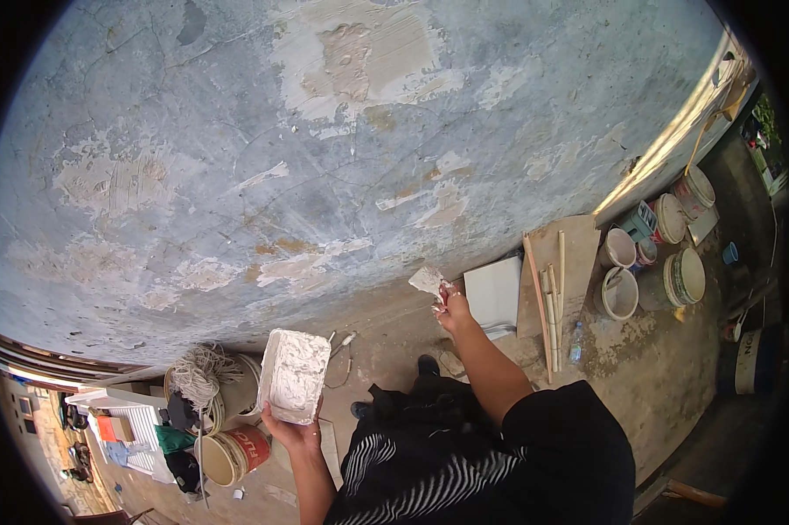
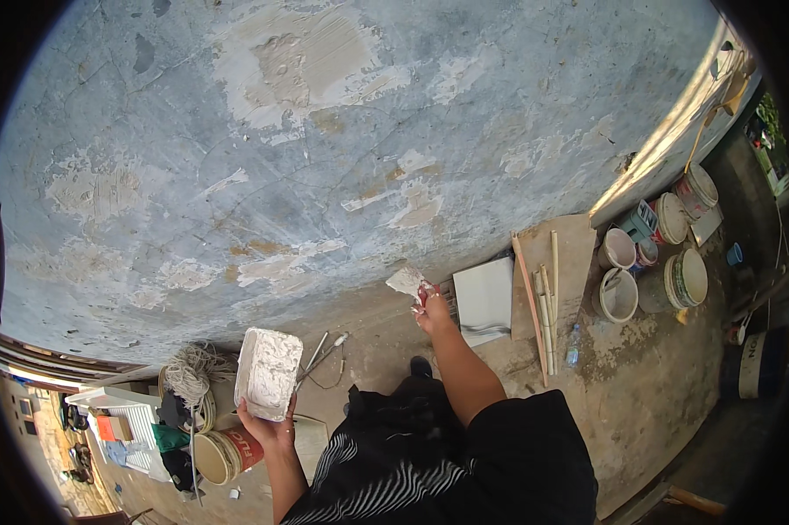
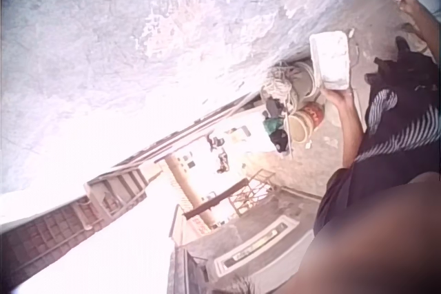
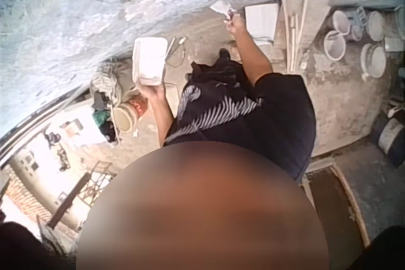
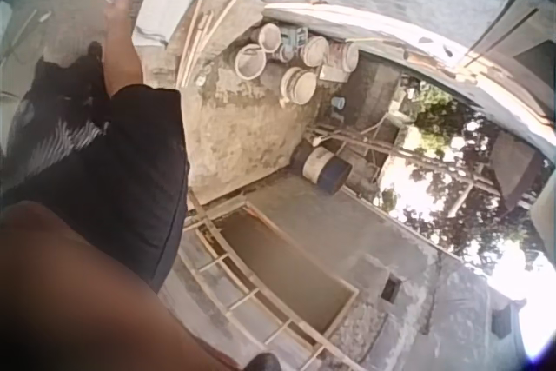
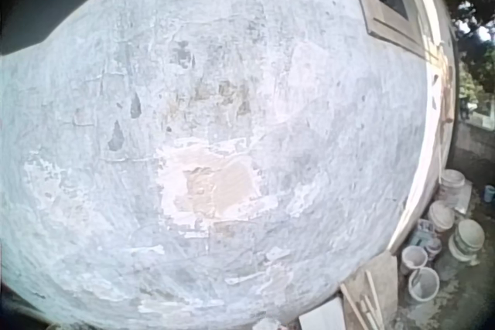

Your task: The person is mixing plaster in a container and using a putty knife to apply it to cracks and holes in an exterior wall.

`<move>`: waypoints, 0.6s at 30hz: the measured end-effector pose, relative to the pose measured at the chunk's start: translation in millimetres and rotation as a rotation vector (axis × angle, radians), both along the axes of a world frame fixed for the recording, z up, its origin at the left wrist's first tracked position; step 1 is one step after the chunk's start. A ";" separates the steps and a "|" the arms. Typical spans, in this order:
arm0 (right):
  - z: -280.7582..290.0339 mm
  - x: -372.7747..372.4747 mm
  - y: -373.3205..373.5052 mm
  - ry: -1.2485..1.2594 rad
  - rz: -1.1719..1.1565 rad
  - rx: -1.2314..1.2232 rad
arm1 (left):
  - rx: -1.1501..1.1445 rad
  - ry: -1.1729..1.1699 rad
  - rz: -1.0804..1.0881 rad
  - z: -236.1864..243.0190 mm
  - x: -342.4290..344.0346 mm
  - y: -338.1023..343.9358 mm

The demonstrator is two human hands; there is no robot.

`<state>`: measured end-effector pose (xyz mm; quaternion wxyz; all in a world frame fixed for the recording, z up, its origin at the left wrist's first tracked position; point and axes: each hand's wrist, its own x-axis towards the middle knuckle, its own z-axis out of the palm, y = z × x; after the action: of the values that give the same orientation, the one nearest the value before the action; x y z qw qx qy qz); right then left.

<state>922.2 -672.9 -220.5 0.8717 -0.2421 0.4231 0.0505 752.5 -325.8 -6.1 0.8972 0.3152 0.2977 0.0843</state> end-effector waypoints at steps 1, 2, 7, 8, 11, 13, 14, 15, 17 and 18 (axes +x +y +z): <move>-5.4 -9.1 -0.7 -0.084 0.000 0.065 | 0.000 -0.001 0.003 0.3 0.4 1.0; -8.5 -14.1 -1.0 -0.165 -0.001 0.130 | 0.003 -0.003 0.003 0.2 -0.7 2.1; -0.2 26.9 22.3 -0.130 -0.124 0.138 | 0.014 0.007 -0.039 -2.6 1.4 0.6; -1.5 26.4 20.8 -0.155 -0.086 0.123 | 0.002 0.005 -0.030 -2.7 2.5 -0.4; -8.6 5.6 6.4 -0.192 -0.038 0.152 | -0.010 0.001 -0.026 -3.3 5.2 -2.5; -17.0 -15.0 -3.7 -0.207 -0.016 0.242 | -0.011 0.001 -0.029 -3.0 5.6 -3.8; 1.6 -20.9 4.8 -0.222 0.072 0.202 | -0.010 0.008 -0.006 -4.0 2.1 -0.5; 2.5 -15.7 6.9 -0.220 0.062 0.196 | -0.019 0.014 -0.016 -3.4 2.7 -3.7; -1.7 7.3 12.3 -0.113 -0.057 0.170 | -0.014 0.018 -0.053 -5.8 4.7 -5.4; -4.2 13.6 13.1 -0.205 -0.109 0.239 | -0.003 0.021 -0.074 -5.7 5.3 -3.9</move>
<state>935.8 -659.8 -224.6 0.9342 -0.1172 0.3357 0.0282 757.8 -329.6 -11.8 0.8970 0.3255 0.2952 0.0475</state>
